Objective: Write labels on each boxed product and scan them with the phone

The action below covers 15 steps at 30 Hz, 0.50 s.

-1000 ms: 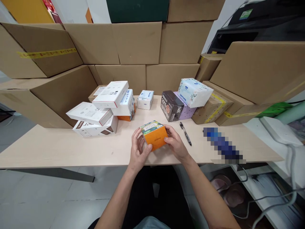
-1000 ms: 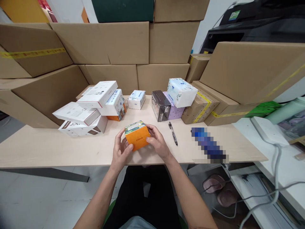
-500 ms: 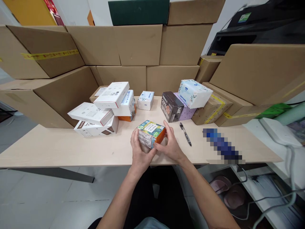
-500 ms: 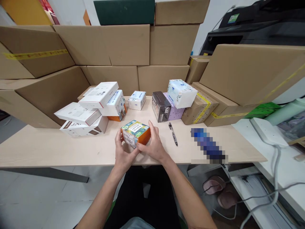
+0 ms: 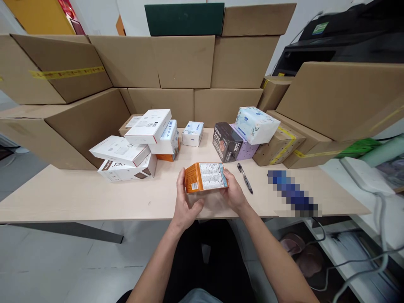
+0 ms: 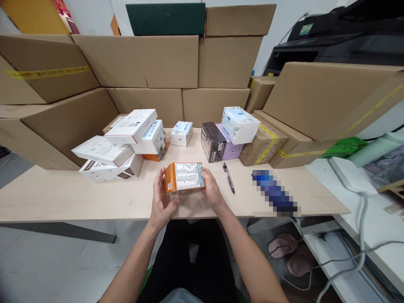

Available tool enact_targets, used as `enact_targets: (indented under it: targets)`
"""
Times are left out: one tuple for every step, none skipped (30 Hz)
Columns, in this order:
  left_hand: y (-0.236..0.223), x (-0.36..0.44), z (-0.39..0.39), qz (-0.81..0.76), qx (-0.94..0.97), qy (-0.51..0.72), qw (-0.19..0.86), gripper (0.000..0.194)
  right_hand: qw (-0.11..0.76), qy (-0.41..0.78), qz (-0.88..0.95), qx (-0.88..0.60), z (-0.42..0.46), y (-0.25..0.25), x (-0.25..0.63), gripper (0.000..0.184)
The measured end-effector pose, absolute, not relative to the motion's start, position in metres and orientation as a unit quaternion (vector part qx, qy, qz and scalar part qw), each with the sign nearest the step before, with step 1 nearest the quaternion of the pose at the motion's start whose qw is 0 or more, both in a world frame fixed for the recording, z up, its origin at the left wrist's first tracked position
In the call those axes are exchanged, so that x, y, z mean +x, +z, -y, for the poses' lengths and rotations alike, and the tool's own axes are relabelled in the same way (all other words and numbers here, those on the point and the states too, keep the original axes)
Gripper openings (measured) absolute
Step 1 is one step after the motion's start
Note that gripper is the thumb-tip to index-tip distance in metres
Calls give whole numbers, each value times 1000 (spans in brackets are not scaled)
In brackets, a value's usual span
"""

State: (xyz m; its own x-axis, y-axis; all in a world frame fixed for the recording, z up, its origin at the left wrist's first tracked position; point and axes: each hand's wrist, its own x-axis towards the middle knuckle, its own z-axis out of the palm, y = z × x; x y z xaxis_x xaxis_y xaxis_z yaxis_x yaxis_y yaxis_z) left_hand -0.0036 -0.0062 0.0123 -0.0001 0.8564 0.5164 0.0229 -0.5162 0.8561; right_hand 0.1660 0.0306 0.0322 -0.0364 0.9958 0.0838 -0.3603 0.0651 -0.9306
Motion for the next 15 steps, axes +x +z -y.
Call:
enact_targets:
  targets:
    - [12,-3,7,-364,613,616,336,90,579,594,422,-365,-31,33,165,38]
    - [12,-2,7,-376,604,620,331,90,569,610,414,-363,-30,34,165,38]
    - [12,-2,8,-388,595,622,329,91,558,623,409,-364,-30,35,165,37]
    - [12,-2,8,-400,589,622,328,92,547,631,409,-367,-29,35,165,36]
    - [13,-2,9,-411,584,620,326,92,539,630,416,-373,-28,36,165,36]
    - [13,-2,10,-421,579,620,321,93,531,619,434,-383,-28,36,165,36]
    - [14,-2,10,-429,574,623,314,92,522,596,462,-398,-27,36,165,37]
    - [15,-2,11,-436,567,629,304,91,516,560,496,-417,-26,36,165,40]
    - [16,-2,12,-442,558,639,291,90,512,513,532,-437,-26,36,165,43]
    - [16,-2,12,-444,550,651,278,90,511,460,564,-457,-26,36,166,45]
    - [17,-2,13,-445,543,660,266,89,512,404,590,-477,-26,35,167,46]
    - [17,-1,14,-443,540,669,256,89,517,345,606,-497,-27,35,170,45]
    - [16,-1,14,-439,539,674,247,89,522,285,613,-519,-27,35,174,43]
    - [16,-1,14,-435,542,678,239,89,521,225,619,-543,-28,36,179,39]
    - [15,0,14,-429,548,679,233,89,509,166,620,-574,-29,36,187,35]
